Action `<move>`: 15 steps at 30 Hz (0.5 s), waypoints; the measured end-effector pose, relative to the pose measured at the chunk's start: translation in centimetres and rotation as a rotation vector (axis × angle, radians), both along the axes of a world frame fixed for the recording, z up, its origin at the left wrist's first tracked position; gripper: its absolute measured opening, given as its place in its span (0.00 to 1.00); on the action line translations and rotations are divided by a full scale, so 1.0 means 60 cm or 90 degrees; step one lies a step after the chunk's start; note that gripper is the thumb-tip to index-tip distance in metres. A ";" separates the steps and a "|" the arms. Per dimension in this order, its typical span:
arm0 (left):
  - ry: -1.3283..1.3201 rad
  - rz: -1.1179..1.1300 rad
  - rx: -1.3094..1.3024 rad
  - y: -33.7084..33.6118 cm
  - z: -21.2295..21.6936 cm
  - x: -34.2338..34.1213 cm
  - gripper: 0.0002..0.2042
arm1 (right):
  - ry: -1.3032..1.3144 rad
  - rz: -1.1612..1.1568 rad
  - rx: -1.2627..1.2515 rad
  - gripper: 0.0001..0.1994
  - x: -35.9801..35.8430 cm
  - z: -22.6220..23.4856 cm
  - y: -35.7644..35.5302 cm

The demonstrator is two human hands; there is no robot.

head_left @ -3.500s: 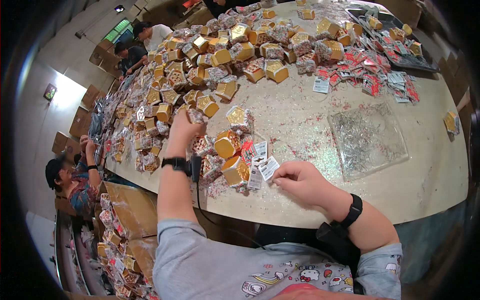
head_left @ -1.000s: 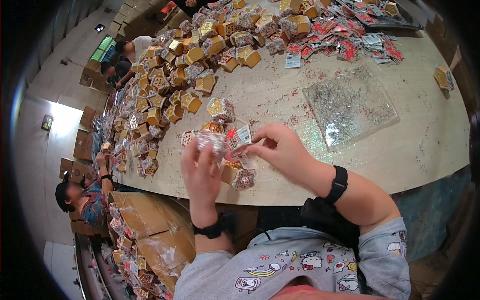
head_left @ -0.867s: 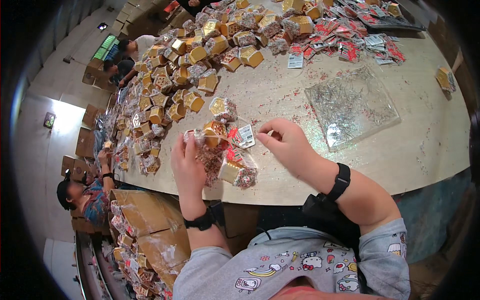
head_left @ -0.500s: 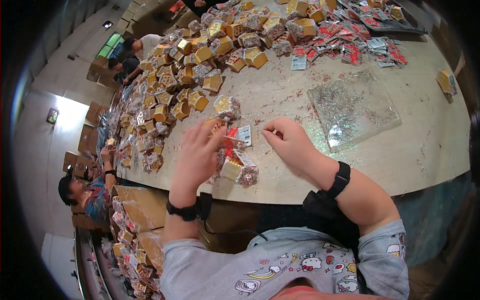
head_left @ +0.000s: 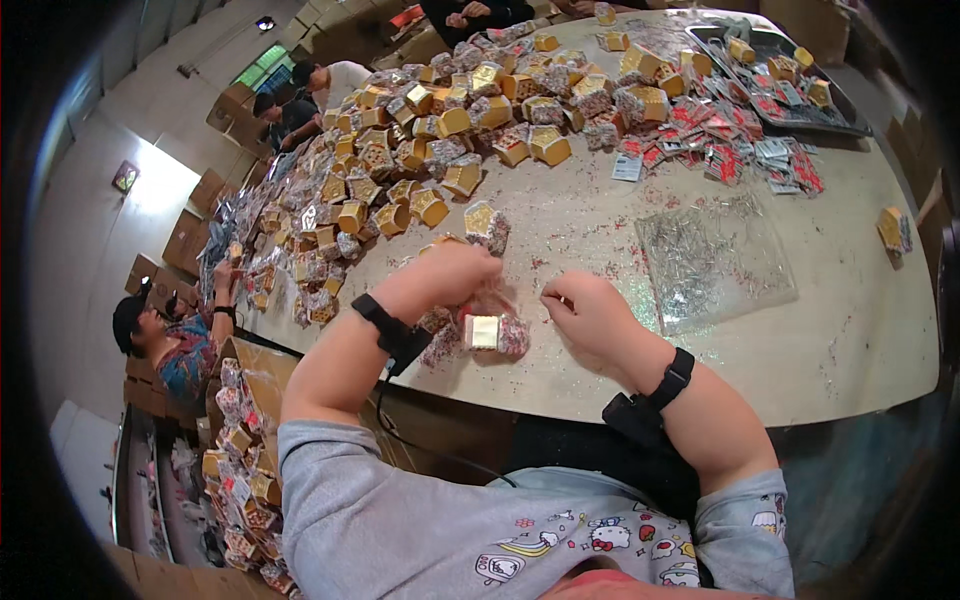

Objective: The recorder is assembling and packing decorative star-shaped and house-shaped ornaments, including applying small adhesive labels or stickers to the products.

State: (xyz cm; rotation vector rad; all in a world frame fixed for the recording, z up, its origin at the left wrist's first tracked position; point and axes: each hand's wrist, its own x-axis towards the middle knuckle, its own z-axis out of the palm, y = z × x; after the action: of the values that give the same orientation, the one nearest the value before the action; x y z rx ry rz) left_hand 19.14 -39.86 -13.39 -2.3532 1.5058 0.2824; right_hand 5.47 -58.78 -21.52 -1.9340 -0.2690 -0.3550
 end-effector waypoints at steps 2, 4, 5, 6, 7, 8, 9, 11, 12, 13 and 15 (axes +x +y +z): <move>-0.055 0.039 -0.081 -0.009 0.054 -0.007 0.07 | -0.002 -0.016 -0.004 0.07 0.000 -0.006 -0.001; -0.120 0.042 -0.170 0.028 0.088 0.020 0.04 | 0.001 -0.015 0.006 0.07 -0.003 -0.006 0.011; -0.147 0.041 -0.207 0.040 0.109 0.024 0.04 | 0.006 -0.016 0.015 0.07 -0.006 -0.002 0.013; -0.172 0.028 -0.248 0.039 0.129 0.025 0.05 | 0.011 -0.028 0.020 0.07 -0.009 0.002 0.007; -0.184 0.064 -0.269 0.040 0.148 0.022 0.05 | 0.021 -0.027 0.020 0.08 -0.011 0.007 0.005; -0.196 0.099 -0.290 0.042 0.167 0.018 0.04 | 0.031 -0.026 0.021 0.08 -0.012 0.012 0.003; -0.209 0.133 -0.309 0.046 0.181 0.015 0.04 | 0.040 -0.025 0.024 0.08 -0.013 0.015 0.001; -0.210 0.168 -0.382 0.057 0.202 0.015 0.05 | 0.015 -0.020 0.001 0.08 -0.006 0.007 0.000; -0.207 0.185 -0.424 0.066 0.205 0.017 0.05 | 0.004 -0.020 -0.016 0.08 -0.003 0.001 0.000; -0.209 0.216 -0.471 0.072 0.207 0.021 0.07 | -0.003 -0.019 -0.024 0.08 -0.002 -0.001 0.001; -0.204 0.228 -0.559 0.075 0.211 0.021 0.08 | -0.016 -0.017 -0.038 0.08 0.000 -0.004 0.001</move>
State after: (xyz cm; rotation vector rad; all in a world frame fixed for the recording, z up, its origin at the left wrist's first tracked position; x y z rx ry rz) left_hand 20.41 -35.36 -0.70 -3.1103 1.1675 -0.8068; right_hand 5.45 -58.71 -21.74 -1.9950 -0.2736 -0.3930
